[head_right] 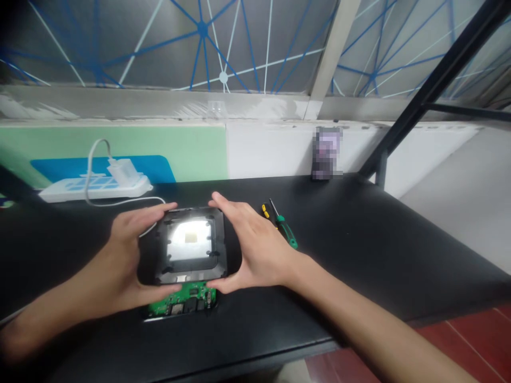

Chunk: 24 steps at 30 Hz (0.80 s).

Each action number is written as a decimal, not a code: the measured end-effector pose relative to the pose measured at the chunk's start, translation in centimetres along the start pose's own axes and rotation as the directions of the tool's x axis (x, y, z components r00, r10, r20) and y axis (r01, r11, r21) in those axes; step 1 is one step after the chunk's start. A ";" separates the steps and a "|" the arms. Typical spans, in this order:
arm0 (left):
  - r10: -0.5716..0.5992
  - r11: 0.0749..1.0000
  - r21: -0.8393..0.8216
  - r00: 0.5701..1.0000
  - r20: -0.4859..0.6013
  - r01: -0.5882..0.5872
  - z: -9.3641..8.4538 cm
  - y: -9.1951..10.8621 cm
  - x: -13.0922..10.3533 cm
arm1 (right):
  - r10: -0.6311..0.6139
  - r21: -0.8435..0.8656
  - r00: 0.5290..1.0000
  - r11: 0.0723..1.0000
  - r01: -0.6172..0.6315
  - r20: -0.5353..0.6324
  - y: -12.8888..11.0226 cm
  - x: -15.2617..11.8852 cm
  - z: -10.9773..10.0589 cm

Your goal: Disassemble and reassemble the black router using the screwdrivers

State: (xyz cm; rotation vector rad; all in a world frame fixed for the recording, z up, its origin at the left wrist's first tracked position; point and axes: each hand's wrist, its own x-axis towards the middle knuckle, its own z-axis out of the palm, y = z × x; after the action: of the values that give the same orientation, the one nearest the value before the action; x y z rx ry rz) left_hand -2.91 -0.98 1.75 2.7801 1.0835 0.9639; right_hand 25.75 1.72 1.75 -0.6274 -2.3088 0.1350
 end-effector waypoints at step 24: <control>0.162 0.956 0.237 0.984 0.076 -0.175 0.7 2.4 2.9 | -0.113 -0.045 0.993 0.993 0.112 -0.029 -0.3 -0.1 0.5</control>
State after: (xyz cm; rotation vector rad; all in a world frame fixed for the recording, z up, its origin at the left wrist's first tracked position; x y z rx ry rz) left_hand 0.62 -0.88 3.25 3.1205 1.0352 0.8099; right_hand 25.37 1.46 1.41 -0.5160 -2.3158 0.0216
